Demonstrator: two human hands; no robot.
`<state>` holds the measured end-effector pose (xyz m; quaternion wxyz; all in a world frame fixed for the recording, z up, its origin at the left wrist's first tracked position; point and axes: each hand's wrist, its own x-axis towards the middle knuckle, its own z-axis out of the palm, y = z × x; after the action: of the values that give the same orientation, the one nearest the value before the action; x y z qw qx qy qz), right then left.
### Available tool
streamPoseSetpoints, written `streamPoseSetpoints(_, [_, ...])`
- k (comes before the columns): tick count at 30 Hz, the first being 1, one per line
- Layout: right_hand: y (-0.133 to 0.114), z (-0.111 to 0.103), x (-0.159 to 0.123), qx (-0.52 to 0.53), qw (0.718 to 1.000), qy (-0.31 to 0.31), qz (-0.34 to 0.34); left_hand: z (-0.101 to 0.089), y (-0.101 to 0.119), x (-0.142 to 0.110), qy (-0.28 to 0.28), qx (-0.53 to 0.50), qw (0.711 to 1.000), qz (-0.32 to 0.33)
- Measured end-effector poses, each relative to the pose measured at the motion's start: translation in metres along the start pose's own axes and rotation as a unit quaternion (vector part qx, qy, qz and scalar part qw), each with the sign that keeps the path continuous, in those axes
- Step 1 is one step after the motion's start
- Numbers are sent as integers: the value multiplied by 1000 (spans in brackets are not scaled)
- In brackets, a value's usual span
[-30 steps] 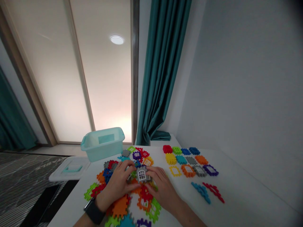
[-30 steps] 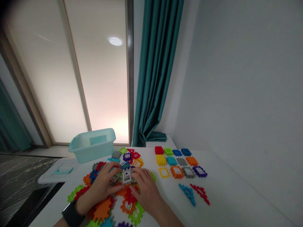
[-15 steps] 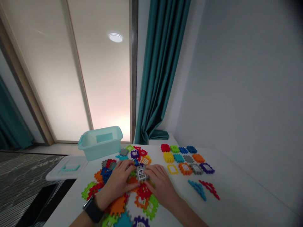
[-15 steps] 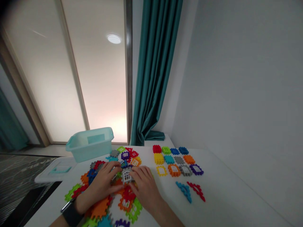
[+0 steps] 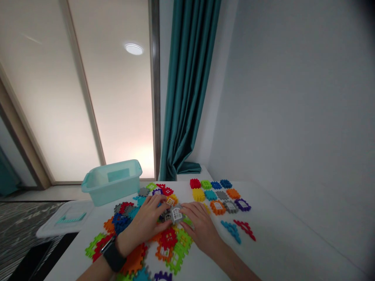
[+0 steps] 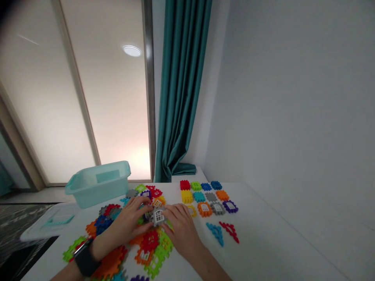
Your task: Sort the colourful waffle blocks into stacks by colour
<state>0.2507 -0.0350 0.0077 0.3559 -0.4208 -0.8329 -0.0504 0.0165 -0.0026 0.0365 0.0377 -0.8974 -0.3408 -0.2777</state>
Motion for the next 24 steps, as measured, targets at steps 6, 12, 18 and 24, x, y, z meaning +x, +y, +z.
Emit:
streamPoseSetpoints(6, [26, -15, -16, -25, 999, 1, 26, 20, 14, 28, -5, -9, 1000, 11])
streamPoseSetpoints(12, [57, -32, -33, -51, 997, 4, 53, 49, 31, 60, -10, -28, 999, 26])
streamPoseSetpoints(18, [94, -49, -53, -63, 994, 15, 84, 78, 51, 96, -25, -29, 998, 42])
streamPoseSetpoints(24, [129, -66, -69, -71, 992, 20, 104, 101, 67, 128, -45, -44, 997, 54])
